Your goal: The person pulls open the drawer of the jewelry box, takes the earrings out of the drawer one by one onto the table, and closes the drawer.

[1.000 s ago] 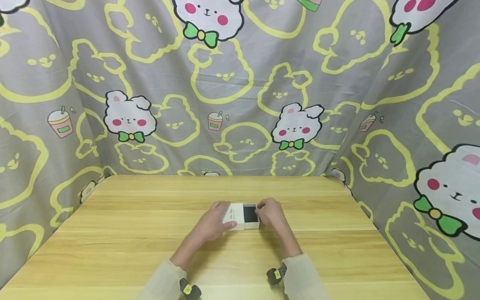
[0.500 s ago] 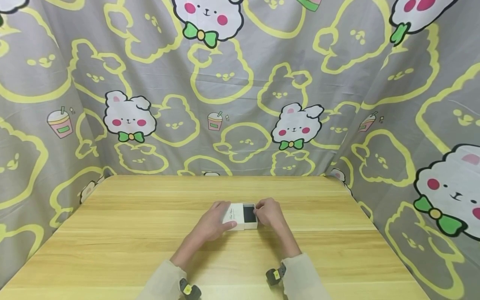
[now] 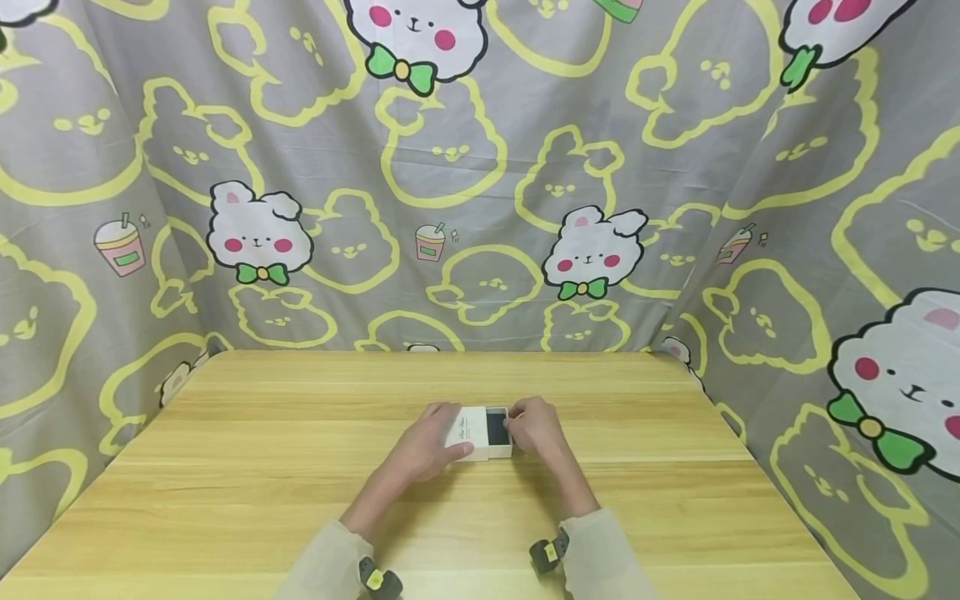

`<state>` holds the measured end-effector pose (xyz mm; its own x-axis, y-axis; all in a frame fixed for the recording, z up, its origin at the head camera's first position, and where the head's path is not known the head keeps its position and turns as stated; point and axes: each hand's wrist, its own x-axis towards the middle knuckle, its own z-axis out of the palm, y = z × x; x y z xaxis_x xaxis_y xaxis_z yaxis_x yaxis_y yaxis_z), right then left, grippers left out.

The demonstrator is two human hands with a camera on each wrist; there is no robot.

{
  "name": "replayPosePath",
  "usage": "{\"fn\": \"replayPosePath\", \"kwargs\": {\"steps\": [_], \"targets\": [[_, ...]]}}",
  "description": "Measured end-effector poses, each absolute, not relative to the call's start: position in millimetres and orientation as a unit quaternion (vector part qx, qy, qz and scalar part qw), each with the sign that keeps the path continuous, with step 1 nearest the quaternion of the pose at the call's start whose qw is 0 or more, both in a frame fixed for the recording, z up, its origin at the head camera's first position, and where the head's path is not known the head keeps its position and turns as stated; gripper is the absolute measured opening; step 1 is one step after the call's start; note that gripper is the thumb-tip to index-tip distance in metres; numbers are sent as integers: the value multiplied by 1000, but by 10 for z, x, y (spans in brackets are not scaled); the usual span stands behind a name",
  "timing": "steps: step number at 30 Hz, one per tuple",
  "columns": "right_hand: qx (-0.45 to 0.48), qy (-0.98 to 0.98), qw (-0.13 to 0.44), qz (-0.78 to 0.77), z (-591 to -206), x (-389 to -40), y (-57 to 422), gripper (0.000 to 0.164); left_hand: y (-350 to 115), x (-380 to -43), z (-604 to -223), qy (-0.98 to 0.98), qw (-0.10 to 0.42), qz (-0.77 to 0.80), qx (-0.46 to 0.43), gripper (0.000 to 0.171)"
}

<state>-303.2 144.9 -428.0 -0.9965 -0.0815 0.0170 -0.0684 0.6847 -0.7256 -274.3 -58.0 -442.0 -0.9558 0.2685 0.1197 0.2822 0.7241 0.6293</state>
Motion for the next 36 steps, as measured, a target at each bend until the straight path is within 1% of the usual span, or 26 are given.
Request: {"fn": "replayPosePath", "kwargs": {"steps": [12,23,36], "targets": [[-38,919,2,-392,-4299,-3051,1422,14,-586,-2756,-4431,-929,15,-338,-152,75],[-55,924,-11,-378,-4280,-3021,1406,14,-592,-2754,-4438,-930,16,-335,-153,74],[-45,922,-3,-385,-4271,-3005,1384,16,-588,-2746,-4425,-928,15,-339,-153,75]]}}
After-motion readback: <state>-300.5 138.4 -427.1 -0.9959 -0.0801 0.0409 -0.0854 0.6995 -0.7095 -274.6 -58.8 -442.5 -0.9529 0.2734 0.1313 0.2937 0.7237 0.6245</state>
